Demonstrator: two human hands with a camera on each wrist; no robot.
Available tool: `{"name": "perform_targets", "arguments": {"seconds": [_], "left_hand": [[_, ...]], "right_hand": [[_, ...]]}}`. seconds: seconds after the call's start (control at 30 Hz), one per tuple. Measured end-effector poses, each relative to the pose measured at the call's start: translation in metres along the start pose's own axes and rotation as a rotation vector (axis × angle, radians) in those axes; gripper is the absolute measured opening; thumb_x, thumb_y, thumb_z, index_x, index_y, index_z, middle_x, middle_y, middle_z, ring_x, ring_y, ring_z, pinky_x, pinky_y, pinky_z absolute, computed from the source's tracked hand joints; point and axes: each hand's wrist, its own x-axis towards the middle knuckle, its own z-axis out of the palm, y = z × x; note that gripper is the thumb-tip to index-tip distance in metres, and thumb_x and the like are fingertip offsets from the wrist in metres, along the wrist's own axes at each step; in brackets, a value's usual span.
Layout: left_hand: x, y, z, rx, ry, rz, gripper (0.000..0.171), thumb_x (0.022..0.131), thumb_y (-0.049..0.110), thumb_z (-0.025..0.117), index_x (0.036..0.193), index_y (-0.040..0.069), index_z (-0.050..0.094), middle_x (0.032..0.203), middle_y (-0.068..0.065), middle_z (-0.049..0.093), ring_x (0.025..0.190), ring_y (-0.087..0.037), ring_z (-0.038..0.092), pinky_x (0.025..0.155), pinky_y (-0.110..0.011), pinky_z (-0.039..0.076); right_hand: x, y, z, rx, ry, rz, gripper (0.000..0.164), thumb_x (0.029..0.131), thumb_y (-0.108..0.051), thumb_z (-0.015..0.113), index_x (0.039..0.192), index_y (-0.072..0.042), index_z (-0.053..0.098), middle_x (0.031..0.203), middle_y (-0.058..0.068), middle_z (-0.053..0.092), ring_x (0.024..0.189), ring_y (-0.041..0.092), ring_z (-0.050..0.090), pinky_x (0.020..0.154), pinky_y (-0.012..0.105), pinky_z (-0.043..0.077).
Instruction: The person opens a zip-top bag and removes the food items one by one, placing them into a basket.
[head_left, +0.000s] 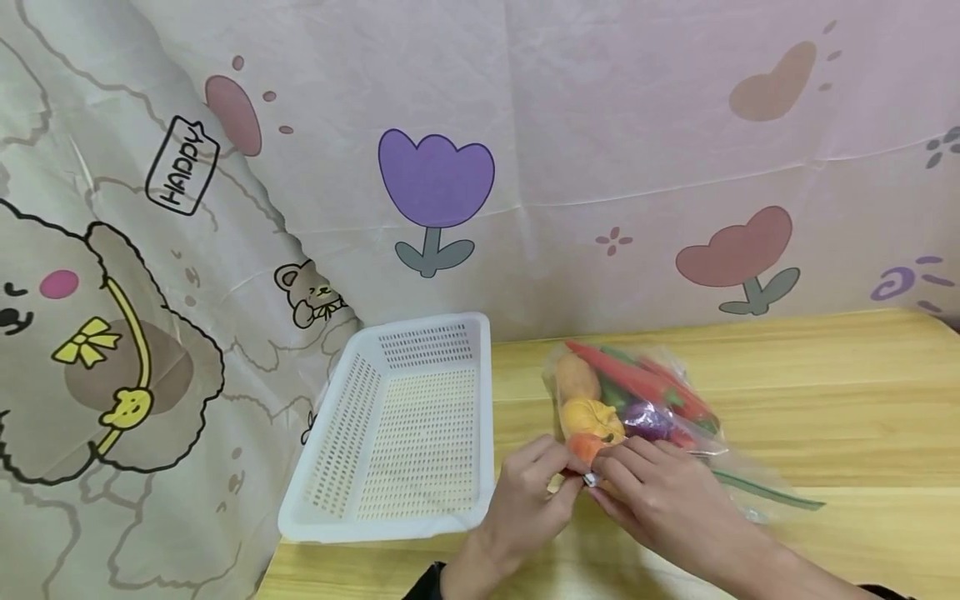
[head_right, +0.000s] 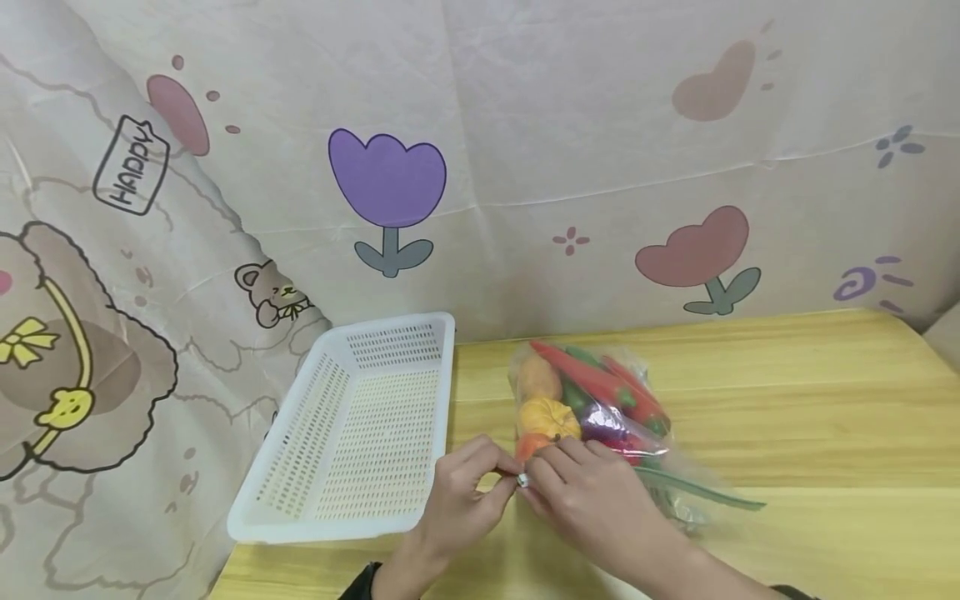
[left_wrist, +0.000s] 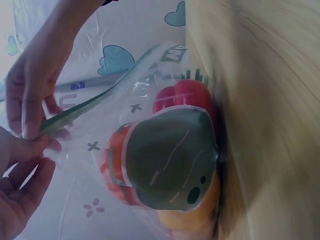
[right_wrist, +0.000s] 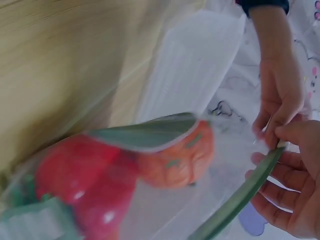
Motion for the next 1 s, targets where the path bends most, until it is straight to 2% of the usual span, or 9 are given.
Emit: {"name": "perform_targets", "arguments": {"seconds": [0.17, 0.47, 0.63, 0.8, 1.0], "left_hand": [[0.0, 0.001, -0.002, 0.033, -0.029, -0.014, 0.02, 0.066, -0.008, 0.069, 0.072, 0.009, 0.062, 0.071, 0.003, 0.058, 0.065, -0.001, 0.057, 0.065, 0.0, 0.041], [0.001, 0.001, -0.006, 0.037, -0.072, -0.002, 0.021, 0.067, -0.007, 0.072, 0.072, 0.009, 0.059, 0.07, 0.002, 0.055, 0.067, -0.001, 0.06, 0.068, 0.001, 0.041], [-0.002, 0.0, -0.008, 0.016, -0.097, -0.06, 0.019, 0.069, -0.007, 0.071, 0.072, 0.008, 0.059, 0.071, 0.001, 0.055, 0.067, -0.003, 0.061, 0.067, 0.0, 0.042], [-0.006, -0.003, -0.013, -0.036, -0.095, -0.141, 0.022, 0.07, -0.015, 0.065, 0.069, 0.005, 0.057, 0.07, -0.002, 0.055, 0.067, -0.009, 0.063, 0.067, -0.003, 0.045], [-0.008, -0.004, -0.014, -0.054, -0.099, -0.148, 0.022, 0.07, -0.016, 0.062, 0.069, 0.005, 0.057, 0.07, -0.003, 0.054, 0.067, -0.01, 0.063, 0.068, -0.003, 0.045]], "right_hand": [[0.005, -0.002, 0.0, -0.033, 0.017, -0.018, 0.046, 0.102, -0.032, 0.028, 0.078, -0.015, 0.062, 0.071, -0.008, 0.061, 0.063, 0.012, 0.057, 0.062, 0.03, 0.049], [0.005, 0.001, -0.004, -0.044, -0.017, -0.026, 0.048, 0.102, -0.033, 0.027, 0.076, -0.015, 0.064, 0.07, -0.008, 0.065, 0.064, 0.011, 0.061, 0.061, 0.032, 0.05], [0.003, 0.005, -0.004, -0.047, -0.013, -0.045, 0.046, 0.102, -0.032, 0.028, 0.075, -0.016, 0.062, 0.07, -0.009, 0.064, 0.063, 0.01, 0.061, 0.063, 0.032, 0.05], [-0.005, 0.012, -0.003, -0.06, 0.0, -0.043, 0.046, 0.102, -0.033, 0.028, 0.075, -0.017, 0.061, 0.069, -0.009, 0.063, 0.062, 0.011, 0.061, 0.061, 0.033, 0.049], [-0.01, 0.014, -0.001, -0.058, 0.016, -0.045, 0.046, 0.102, -0.035, 0.028, 0.075, -0.017, 0.062, 0.07, -0.008, 0.063, 0.064, 0.013, 0.062, 0.063, 0.035, 0.05]]}}
